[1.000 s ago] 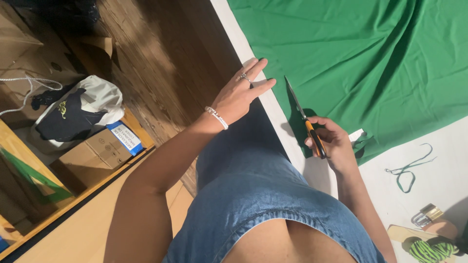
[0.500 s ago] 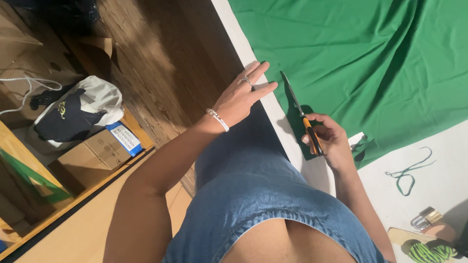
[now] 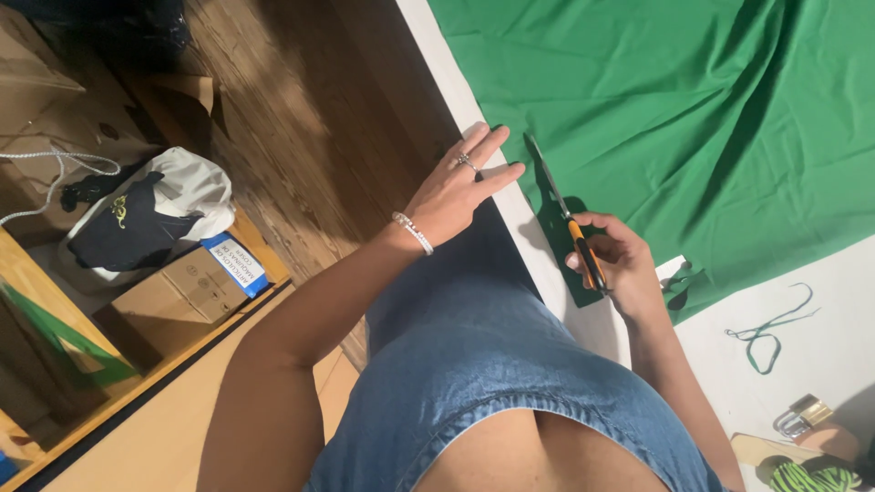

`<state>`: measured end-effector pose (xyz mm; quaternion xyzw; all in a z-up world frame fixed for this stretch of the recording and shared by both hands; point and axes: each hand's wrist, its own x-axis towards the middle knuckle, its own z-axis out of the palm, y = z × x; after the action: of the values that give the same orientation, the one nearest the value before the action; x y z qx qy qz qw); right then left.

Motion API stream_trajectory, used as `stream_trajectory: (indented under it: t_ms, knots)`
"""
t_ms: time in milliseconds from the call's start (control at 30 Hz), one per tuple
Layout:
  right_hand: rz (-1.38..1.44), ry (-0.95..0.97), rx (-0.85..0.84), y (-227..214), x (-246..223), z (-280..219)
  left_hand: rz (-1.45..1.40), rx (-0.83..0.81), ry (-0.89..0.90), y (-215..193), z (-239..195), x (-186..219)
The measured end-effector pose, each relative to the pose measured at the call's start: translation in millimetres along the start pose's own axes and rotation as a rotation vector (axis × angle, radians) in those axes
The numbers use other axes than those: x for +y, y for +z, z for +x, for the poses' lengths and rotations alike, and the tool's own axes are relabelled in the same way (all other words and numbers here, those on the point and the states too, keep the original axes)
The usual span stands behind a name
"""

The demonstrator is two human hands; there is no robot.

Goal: Cutting a strip of green fabric with scissors and organizing fabric scraps on a work table.

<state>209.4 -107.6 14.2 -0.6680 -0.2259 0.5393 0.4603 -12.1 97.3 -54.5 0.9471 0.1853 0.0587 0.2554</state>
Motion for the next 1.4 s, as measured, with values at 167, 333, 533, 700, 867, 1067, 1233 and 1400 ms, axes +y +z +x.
stream_trajectory:
  t_ms: [167, 333, 533, 700, 867, 1067, 1233, 1400]
  knots:
    - [0.002, 0.015, 0.003, 1.3, -3.7, -2.7, -0.003, 0.018, 0.012, 2.9, 0.1, -3.1]
    - [0.015, 0.005, 0.002, 3.5, 1.4, 5.7, -0.022, 0.034, 0.032, 6.4, -1.3, -4.2]
    - [0.019, 0.007, 0.004, 6.2, 3.4, 7.6, -0.016, 0.043, 0.02, 7.2, -2.9, -3.9]
    - [0.025, 0.009, 0.014, 11.0, -5.7, 8.8, -0.048, 0.05, 0.023, 5.9, -1.8, -4.7]
    - [0.001, 0.006, 0.005, 11.6, -5.6, 15.8, -0.042, 0.047, 0.023, 7.3, -1.8, -4.3]
    - [-0.014, 0.002, -0.003, 14.2, -7.3, 16.4, -0.057, 0.07, 0.035, 10.5, -3.9, -7.7]
    - [0.003, -0.013, -0.009, 17.0, -11.4, 25.6, -0.08, 0.051, 0.026, 14.8, -3.1, -8.8]
    - [-0.001, -0.005, -0.007, 16.5, -12.6, 27.8, -0.06, 0.025, 0.013, 10.8, -3.1, -8.9]
